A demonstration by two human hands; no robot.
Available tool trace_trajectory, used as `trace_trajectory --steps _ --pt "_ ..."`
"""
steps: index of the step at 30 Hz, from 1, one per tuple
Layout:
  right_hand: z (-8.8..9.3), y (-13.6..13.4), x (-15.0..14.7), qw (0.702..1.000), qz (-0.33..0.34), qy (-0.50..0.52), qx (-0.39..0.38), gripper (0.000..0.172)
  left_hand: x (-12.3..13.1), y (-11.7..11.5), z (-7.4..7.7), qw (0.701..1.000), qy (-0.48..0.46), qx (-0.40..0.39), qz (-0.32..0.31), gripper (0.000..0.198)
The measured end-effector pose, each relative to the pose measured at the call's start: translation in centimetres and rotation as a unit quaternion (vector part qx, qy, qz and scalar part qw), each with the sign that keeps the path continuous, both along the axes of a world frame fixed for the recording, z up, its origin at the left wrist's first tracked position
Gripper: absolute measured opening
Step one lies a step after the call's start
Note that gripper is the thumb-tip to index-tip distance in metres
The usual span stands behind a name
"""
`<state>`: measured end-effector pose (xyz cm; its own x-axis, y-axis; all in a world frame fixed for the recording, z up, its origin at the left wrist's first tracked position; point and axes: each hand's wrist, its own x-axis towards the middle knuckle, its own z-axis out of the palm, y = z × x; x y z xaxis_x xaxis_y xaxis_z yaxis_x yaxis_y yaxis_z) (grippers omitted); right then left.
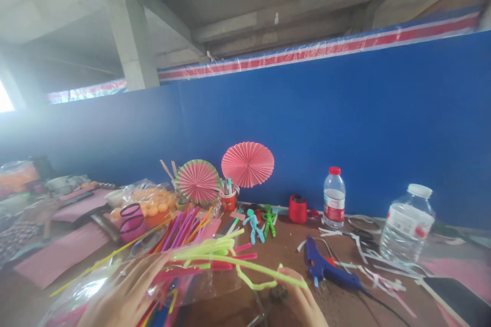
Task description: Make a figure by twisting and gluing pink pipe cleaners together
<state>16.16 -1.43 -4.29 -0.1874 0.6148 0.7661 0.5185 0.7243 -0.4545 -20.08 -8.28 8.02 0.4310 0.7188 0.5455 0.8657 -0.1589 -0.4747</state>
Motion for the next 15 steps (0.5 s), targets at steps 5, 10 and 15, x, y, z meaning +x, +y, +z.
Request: trace_trajectory --steps 5,10,15 --pt "0.9 -0.6 -0.2 0.979 -0.109 -0.119 0.123 0.026 3.9 -0.3 0.3 0.989 -0.07 -0.128 -0.003 0.063" --pt "4.1 -0.7 1.3 0.973 -0.006 -0.156 0.169 0.007 5.5 -0.8 0.3 0.941 -0.208 -0.265 0.017 0.054" --pt "5.7 -0.6 1.9 0.99 0.063 -0.07 0.102 0.013 5.0 -1.2 0.7 0.908 -0.26 -0.326 0.042 0.057"
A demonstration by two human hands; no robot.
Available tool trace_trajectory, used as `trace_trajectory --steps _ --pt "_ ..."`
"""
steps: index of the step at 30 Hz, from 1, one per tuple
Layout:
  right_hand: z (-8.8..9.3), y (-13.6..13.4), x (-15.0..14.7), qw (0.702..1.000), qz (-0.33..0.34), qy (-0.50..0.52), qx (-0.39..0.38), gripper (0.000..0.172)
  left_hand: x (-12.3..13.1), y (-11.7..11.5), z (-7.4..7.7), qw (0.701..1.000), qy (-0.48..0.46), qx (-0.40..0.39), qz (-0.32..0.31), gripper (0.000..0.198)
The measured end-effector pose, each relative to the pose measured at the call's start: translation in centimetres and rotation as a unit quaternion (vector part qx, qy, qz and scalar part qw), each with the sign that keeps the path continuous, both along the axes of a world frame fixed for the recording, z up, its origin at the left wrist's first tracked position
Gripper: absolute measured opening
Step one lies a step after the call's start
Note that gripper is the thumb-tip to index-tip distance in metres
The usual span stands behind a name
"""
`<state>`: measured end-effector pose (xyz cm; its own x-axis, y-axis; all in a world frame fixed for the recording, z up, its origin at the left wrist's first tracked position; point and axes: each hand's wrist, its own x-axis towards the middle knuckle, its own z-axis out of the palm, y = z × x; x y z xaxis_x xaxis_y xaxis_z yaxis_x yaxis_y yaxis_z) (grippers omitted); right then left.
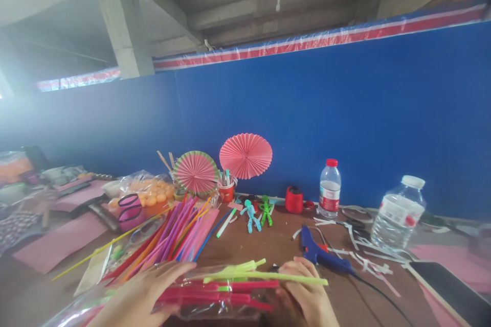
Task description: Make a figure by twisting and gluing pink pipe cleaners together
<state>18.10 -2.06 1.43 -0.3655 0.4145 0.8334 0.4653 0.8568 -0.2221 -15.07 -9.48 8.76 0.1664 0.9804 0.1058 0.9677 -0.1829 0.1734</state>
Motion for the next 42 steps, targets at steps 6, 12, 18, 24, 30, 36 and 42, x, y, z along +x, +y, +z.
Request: trace_trajectory --steps 6,12,18,24,30,36,42 --pt "0.5 -0.1 -0.1 0.995 -0.025 0.045 -0.09 0.013 -0.5 -0.1 0.0 0.995 0.049 0.025 -0.081 0.059" --pt "1.1 -0.8 -0.1 0.996 -0.037 0.042 -0.072 0.019 -0.1 0.2 -0.3 0.969 0.133 0.136 -0.16 0.059" --pt "0.9 -1.1 -0.1 0.984 0.044 0.112 -0.133 0.022 0.5 0.4 -0.4 0.936 0.172 0.248 -0.178 0.052" --pt "2.1 -1.4 0.8 0.982 0.116 0.076 -0.13 0.038 -0.2 0.6 -2.0 0.926 0.167 0.304 -0.149 0.042" --pt "1.3 -1.2 0.1 0.967 0.091 0.008 -0.239 0.055 -0.8 0.4 -2.7 0.923 0.169 0.316 -0.143 0.044" --pt "0.3 -1.8 -1.6 0.948 0.082 -0.076 -0.298 0.061 0.7 0.0 -2.7 0.919 0.157 0.33 -0.152 0.05" --pt "-0.2 -1.5 -1.6 0.964 0.044 -0.027 -0.259 0.038 2.4 0.0 -2.3 0.916 0.17 0.316 -0.178 0.049"
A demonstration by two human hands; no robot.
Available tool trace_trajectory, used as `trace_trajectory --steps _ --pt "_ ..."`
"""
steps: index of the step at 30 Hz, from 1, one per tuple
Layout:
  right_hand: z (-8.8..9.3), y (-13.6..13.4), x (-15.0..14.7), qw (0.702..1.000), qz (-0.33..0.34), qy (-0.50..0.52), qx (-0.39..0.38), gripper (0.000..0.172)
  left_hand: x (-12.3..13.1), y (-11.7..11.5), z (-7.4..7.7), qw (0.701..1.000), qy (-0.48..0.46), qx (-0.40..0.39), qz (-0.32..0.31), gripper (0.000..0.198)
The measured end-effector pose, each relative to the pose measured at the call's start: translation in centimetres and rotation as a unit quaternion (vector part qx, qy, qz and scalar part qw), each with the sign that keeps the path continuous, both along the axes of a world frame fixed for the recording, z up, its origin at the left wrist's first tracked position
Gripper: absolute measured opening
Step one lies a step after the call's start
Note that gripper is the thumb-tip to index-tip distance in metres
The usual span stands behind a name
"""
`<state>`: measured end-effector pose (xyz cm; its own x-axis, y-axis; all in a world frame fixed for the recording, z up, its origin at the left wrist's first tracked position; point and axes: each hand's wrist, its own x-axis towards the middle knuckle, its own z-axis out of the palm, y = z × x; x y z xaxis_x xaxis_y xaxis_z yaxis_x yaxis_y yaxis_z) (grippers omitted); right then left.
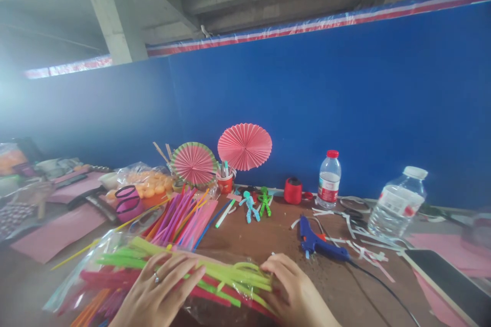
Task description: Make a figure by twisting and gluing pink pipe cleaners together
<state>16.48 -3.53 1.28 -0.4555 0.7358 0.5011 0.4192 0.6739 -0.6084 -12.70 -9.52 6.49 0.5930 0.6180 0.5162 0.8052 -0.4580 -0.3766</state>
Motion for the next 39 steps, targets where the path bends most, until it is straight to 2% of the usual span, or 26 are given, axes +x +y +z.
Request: trace_trajectory --steps 4,6,10,13,17,20,23,24,25,27,30,32,35,37,39 --pt "0.4 0.0 0.6 0.996 0.005 -0.015 0.092 0.041 0.7 0.4 0.0 1.0 0.014 -0.012 -0.002 0.052" --pt "0.7 -0.1 0.7 0.994 0.026 -0.045 0.099 0.035 0.9 0.6 -0.2 1.0 0.004 -0.03 0.006 0.056" --pt "0.7 0.0 0.5 0.998 0.015 -0.063 0.026 0.048 0.6 0.9 -0.8 0.996 -0.023 -0.078 0.021 0.06" --pt "0.7 0.3 0.4 0.996 0.013 -0.032 -0.079 0.039 0.1 1.1 -1.0 0.991 -0.025 -0.127 0.023 0.061" --pt "0.8 0.6 0.5 0.968 0.032 0.008 -0.249 0.022 0.0 1.3 -0.4 0.982 -0.033 -0.182 0.023 0.066" --pt "0.8 0.8 0.5 0.968 0.019 0.019 -0.249 0.021 0.6 1.4 0.6 0.97 -0.046 -0.234 0.036 0.072" --pt "0.9 0.9 0.3 0.978 -0.002 0.018 -0.209 0.02 2.1 1.8 1.8 0.953 -0.054 -0.296 0.039 0.097" --pt "1.0 0.9 0.3 0.98 -0.006 0.018 -0.198 0.02 2.9 2.0 2.2 0.948 -0.049 -0.315 0.019 0.096" --pt "1.1 0.9 0.2 0.982 -0.008 0.017 -0.188 0.02 4.0 2.4 2.6 0.944 -0.059 -0.325 0.011 0.086" --pt "1.4 0.9 0.1 0.985 -0.013 0.015 -0.171 0.022 6.4 3.2 3.3 0.939 -0.084 -0.334 0.022 0.068" --pt "1.8 0.6 0.1 0.984 -0.008 0.036 -0.172 0.02 9.8 4.7 3.6 0.925 -0.068 -0.374 0.032 0.06" --pt "1.9 0.5 0.1 0.979 -0.003 0.062 -0.194 0.018 11.1 5.5 3.5 0.902 -0.035 -0.427 0.061 0.037" --pt "1.8 0.6 0.2 0.97 -0.038 0.085 -0.226 0.024 11.3 6.3 3.0 0.894 -0.041 -0.44 0.076 0.024" --pt "1.7 0.9 0.4 0.966 -0.078 0.081 -0.232 0.026 10.6 6.5 2.8 0.892 -0.073 -0.439 0.079 0.024" --pt "1.6 1.3 0.8 0.964 -0.089 0.057 -0.245 0.02 9.9 6.6 2.8 0.887 -0.112 -0.439 0.087 0.028"
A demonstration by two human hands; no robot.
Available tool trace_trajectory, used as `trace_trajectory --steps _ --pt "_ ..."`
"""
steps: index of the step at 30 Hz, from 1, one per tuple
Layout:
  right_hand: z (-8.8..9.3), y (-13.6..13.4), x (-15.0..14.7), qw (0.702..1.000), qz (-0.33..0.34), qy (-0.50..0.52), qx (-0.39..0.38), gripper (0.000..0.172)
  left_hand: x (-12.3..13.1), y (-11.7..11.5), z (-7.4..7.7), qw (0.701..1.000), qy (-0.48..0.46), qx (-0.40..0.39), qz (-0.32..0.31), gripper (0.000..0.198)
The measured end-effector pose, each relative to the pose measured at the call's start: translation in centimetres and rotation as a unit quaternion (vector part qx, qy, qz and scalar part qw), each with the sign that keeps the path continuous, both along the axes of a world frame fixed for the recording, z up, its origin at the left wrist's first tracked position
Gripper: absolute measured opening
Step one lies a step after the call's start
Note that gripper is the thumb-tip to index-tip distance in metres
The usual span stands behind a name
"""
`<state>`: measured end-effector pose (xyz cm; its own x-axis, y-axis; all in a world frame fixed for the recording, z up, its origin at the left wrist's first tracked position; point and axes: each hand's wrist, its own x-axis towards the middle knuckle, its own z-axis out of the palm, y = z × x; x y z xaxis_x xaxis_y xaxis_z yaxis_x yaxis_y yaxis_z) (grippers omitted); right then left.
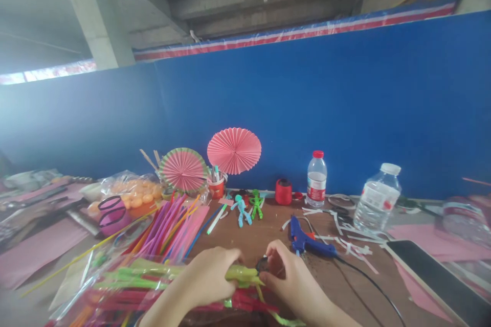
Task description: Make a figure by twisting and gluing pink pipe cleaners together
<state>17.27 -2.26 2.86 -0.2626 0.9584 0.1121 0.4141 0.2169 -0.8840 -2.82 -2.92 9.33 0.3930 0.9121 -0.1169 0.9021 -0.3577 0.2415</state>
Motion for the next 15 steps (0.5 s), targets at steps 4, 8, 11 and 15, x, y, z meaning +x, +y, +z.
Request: trace_trajectory --steps 4,8,11,15 --pt "-0.7 0.6 0.6 0.994 0.079 -0.03 -0.062 0.013 -0.8 0.0 0.6 0.998 -0.048 0.004 0.051 0.032" --pt "-1.3 0.8 0.7 0.976 0.168 -0.008 -0.141 0.017 -1.0 0.2 1.2 0.995 -0.072 0.018 0.065 0.03" --pt "-0.6 0.9 0.9 0.98 0.163 -0.026 -0.113 0.013 -1.2 0.3 1.5 0.994 -0.085 0.005 0.065 0.035" --pt "1.4 1.1 1.7 0.994 0.094 -0.052 -0.003 0.016 -1.4 0.3 1.4 0.994 -0.101 -0.007 0.049 0.04"
